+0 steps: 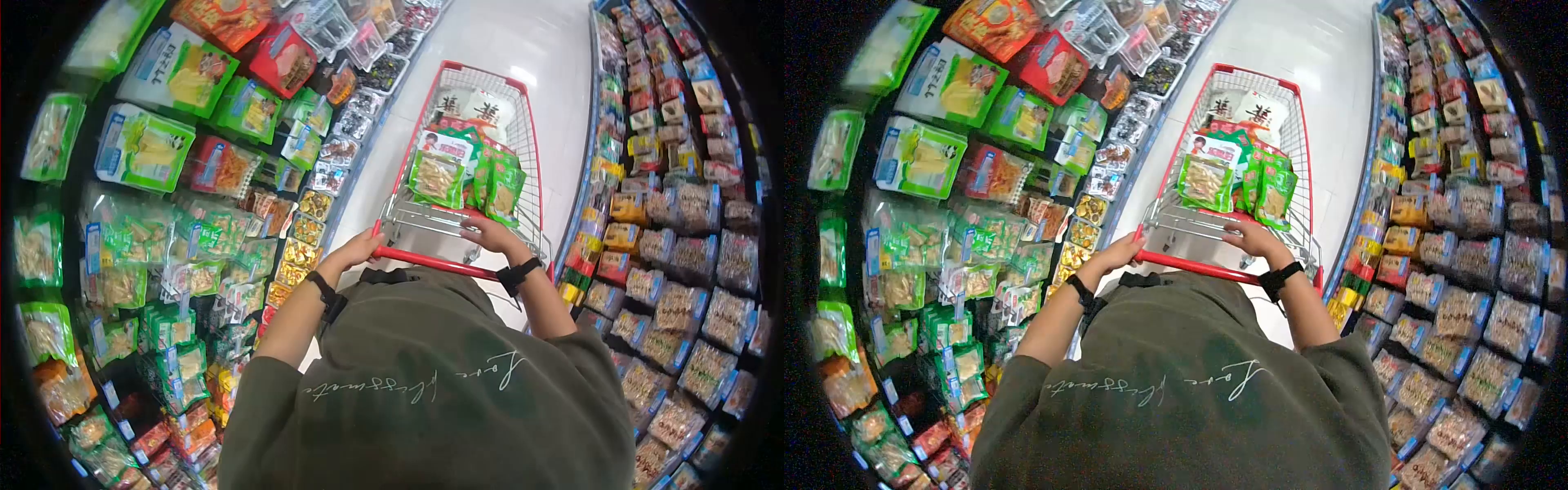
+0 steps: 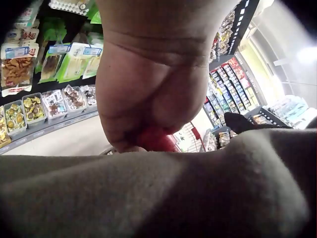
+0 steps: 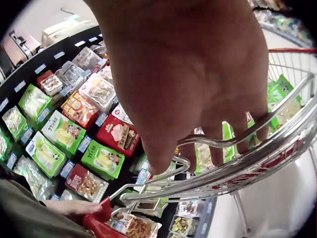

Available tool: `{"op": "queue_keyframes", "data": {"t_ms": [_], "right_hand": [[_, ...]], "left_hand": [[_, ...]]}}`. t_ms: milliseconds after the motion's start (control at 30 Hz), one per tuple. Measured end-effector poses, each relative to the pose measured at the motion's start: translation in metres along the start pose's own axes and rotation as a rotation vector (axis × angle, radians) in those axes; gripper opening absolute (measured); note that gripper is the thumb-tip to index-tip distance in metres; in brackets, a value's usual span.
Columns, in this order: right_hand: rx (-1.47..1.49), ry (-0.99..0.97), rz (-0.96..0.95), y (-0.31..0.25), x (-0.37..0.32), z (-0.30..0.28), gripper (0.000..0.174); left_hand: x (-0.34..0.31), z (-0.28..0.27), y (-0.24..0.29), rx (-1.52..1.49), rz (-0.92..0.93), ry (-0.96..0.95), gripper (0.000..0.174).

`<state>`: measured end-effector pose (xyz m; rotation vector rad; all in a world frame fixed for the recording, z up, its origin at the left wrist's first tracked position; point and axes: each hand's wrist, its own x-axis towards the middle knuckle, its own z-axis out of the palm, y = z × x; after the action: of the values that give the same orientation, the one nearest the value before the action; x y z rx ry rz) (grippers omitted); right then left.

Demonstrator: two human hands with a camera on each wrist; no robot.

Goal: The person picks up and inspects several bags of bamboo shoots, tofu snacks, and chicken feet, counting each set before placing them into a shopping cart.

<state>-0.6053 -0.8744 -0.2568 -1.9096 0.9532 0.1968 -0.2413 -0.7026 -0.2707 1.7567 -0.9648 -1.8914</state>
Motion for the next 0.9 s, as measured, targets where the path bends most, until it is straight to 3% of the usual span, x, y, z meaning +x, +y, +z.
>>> {"op": "queue_keyframes", "data": {"t_ms": [100, 200, 233, 300, 333, 367, 400, 467, 500, 533, 567, 600, 633, 700, 733, 800, 900], "right_hand": [[-0.013, 0.026, 0.028, -0.005, 0.018, -0.013, 0.05], [0.028, 0.066, 0.077, 0.003, 0.035, -0.02, 0.05], [0.017, 0.093, 0.085, 0.007, 0.04, -0.02, 0.049], [-0.034, 0.148, 0.143, -0.008, 0.042, -0.028, 0.047], [-0.044, 0.161, 0.154, -0.011, 0.042, -0.031, 0.047], [-0.064, 0.202, 0.155, -0.011, 0.048, -0.035, 0.047], [-0.083, 0.236, 0.151, -0.009, 0.056, -0.036, 0.046], [-0.128, 0.291, 0.149, 0.011, 0.071, -0.037, 0.037], [-0.201, 0.318, 0.015, 0.043, 0.085, -0.036, 0.028], [-0.405, 0.515, -0.369, 0.028, 0.089, -0.036, 0.022], [-0.29, 0.295, -0.08, -0.003, 0.089, -0.05, 0.024], [-0.363, 0.276, -0.093, -0.021, 0.098, -0.058, 0.035], [-0.277, 0.33, 0.053, -0.05, 0.111, -0.059, 0.044], [-0.188, 0.399, -0.026, -0.098, 0.142, -0.06, 0.045], [-0.204, 0.378, -0.056, -0.135, 0.156, -0.062, 0.045], [0.095, 0.278, -0.214, -0.253, 0.163, -0.047, 0.04], [0.07, 0.07, -0.4, -0.391, 0.174, -0.026, 0.031]], "left_hand": [[0.005, -0.018, 0.016, -0.07, 0.05, 0.07, 0.042], [0.0, -0.056, 0.035, 0.55, 0.248, 0.248, 0.066], [-0.014, -0.073, 0.041, 0.564, 0.215, 0.307, 0.067], [-0.045, -0.113, 0.042, 0.323, 0.333, 0.383, 0.063], [-0.08, -0.131, 0.059, 0.086, 0.297, 0.334, 0.061], [-0.096, -0.156, 0.034, -0.121, 0.499, 0.346, 0.058], [-0.123, -0.17, 0.037, -0.212, 0.469, 0.511, 0.045], [-0.168, -0.201, 0.029, -0.342, 0.584, 0.777, 0.042], [-0.193, -0.216, 0.022, -0.38, 0.635, 0.943, 0.04], [-0.214, -0.231, 0.012, -0.394, 0.636, 1.043, 0.04], [-0.23, -0.245, 0.006, -0.376, 0.731, 1.222, 0.037], [-0.245, -0.258, -0.001, -0.346, 0.817, 1.401, 0.033], [-0.262, -0.267, -0.004, -0.295, 0.827, 1.504, 0.031], [-0.283, -0.273, -0.007, -0.254, 0.808, 1.64, 0.03], [-0.286, -0.275, -0.005, -0.268, 0.82, 1.648, 0.027], [-0.293, -0.274, -0.001, -0.289, 0.838, 1.662, 0.025], [-0.317, -0.258, 0.0, -0.326, 0.716, 1.564, 0.026]]}}
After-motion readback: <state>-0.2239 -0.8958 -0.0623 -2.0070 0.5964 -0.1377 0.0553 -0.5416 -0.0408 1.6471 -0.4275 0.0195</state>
